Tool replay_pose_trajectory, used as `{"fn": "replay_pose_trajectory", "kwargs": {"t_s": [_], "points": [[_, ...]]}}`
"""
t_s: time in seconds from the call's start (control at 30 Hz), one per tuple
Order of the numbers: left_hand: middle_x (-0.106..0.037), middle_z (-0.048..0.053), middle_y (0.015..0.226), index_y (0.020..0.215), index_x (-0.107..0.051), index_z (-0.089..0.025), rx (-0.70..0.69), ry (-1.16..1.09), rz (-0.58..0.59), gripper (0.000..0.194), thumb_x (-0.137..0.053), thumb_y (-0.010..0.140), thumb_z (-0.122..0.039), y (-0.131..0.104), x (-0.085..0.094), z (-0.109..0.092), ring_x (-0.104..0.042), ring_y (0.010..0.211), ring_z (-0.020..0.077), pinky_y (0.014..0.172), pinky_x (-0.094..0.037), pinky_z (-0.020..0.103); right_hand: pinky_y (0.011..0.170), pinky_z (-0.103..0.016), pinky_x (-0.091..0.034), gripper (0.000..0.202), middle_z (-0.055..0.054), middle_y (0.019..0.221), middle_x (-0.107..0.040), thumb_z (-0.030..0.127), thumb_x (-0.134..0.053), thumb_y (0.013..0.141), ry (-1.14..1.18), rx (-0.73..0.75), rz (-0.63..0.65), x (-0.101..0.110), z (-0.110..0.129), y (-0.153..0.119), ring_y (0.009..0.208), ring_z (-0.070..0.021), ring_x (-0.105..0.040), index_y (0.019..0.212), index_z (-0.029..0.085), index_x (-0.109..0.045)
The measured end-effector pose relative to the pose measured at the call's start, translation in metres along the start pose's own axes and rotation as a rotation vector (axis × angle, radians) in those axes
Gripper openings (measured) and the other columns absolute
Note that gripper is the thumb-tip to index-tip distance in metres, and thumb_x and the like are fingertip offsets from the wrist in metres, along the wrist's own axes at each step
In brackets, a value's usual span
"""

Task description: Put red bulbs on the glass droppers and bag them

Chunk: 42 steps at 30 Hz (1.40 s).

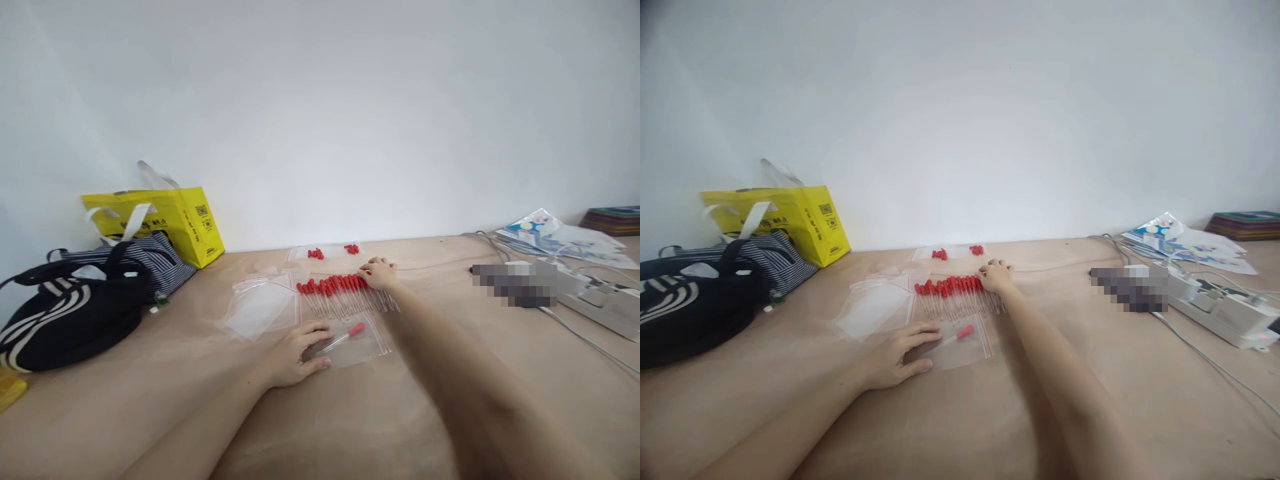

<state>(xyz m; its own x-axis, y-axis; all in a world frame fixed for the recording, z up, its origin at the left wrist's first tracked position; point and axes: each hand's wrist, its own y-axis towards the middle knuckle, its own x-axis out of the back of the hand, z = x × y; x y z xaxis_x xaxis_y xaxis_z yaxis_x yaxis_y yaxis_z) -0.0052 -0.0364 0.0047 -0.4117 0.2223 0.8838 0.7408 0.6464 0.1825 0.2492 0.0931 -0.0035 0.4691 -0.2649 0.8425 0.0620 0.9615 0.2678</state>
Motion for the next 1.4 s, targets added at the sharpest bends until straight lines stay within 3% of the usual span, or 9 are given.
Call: {"fn": "replay_pose_trajectory", "kwargs": {"t_s": [0.23, 0.4, 0.57, 0.77, 1.1, 1.4], "points": [[-0.045, 0.009, 0.125, 0.114, -0.050, -0.021, 0.037, -0.004, -0.002, 0.041, -0.053, 0.077, -0.038, 0.000, -0.003, 0.003, -0.042, 0.114, 0.0224, 0.096, -0.034, 0.039, 0.085, -0.051, -0.026, 0.018, -0.010, 0.102, -0.056, 0.035, -0.055, 0.070, 0.174, -0.096, -0.024, 0.000, 0.004, 0.005, 0.106, -0.0310, -0.039, 0.074, 0.020, -0.065], [-0.044, 0.009, 0.126, 0.115, -0.049, -0.020, 0.046, -0.004, 0.012, 0.042, -0.053, 0.077, -0.038, 0.001, -0.002, 0.002, -0.042, 0.114, 0.0219, 0.096, -0.034, 0.037, 0.071, -0.033, -0.040, 0.023, -0.006, 0.077, -0.060, 0.038, -0.049, 0.073, 0.462, -0.085, -0.076, 0.025, -0.005, -0.001, 0.078, -0.0183, -0.054, 0.072, 0.017, -0.058], [-0.045, 0.009, 0.125, 0.115, -0.050, -0.019, 0.068, 0.000, 0.012, 0.043, -0.054, 0.077, -0.038, 0.002, -0.002, 0.001, -0.042, 0.115, 0.0219, 0.096, -0.033, 0.037, 0.056, -0.023, -0.041, 0.031, -0.001, 0.068, -0.058, 0.048, -0.043, 0.074, 0.768, -0.087, -0.220, 0.044, -0.029, -0.029, 0.056, -0.0090, -0.050, 0.076, 0.018, -0.048], [-0.043, 0.008, 0.128, 0.116, -0.049, -0.021, 0.071, 0.010, 0.010, 0.043, -0.053, 0.077, -0.040, 0.004, -0.002, 0.003, -0.042, 0.115, 0.0212, 0.096, -0.033, 0.037, 0.047, -0.023, -0.039, 0.036, 0.001, 0.059, -0.053, 0.056, -0.047, 0.068, 0.976, -0.209, -0.306, 0.032, -0.057, -0.076, 0.047, -0.0089, -0.046, 0.067, 0.021, -0.043], [-0.045, 0.007, 0.126, 0.115, -0.049, -0.023, 0.072, 0.009, -0.013, 0.043, -0.053, 0.077, -0.041, 0.003, -0.003, 0.001, -0.043, 0.114, 0.0213, 0.095, -0.034, 0.038, 0.043, -0.025, -0.040, 0.032, -0.002, 0.056, -0.056, 0.051, -0.051, 0.070, 1.111, -0.319, -0.182, 0.008, -0.048, -0.101, 0.046, -0.0121, -0.049, 0.064, 0.021, -0.046], [-0.046, 0.007, 0.126, 0.116, -0.048, -0.023, 0.078, 0.008, -0.014, 0.043, -0.053, 0.077, -0.041, 0.003, -0.003, 0.002, -0.042, 0.115, 0.0209, 0.095, -0.034, 0.038, 0.061, -0.027, -0.049, 0.030, -0.002, 0.065, -0.060, 0.044, -0.065, 0.062, 1.216, -0.257, 0.081, 0.010, -0.018, -0.121, 0.058, -0.0125, -0.057, 0.068, 0.019, -0.050]]}}
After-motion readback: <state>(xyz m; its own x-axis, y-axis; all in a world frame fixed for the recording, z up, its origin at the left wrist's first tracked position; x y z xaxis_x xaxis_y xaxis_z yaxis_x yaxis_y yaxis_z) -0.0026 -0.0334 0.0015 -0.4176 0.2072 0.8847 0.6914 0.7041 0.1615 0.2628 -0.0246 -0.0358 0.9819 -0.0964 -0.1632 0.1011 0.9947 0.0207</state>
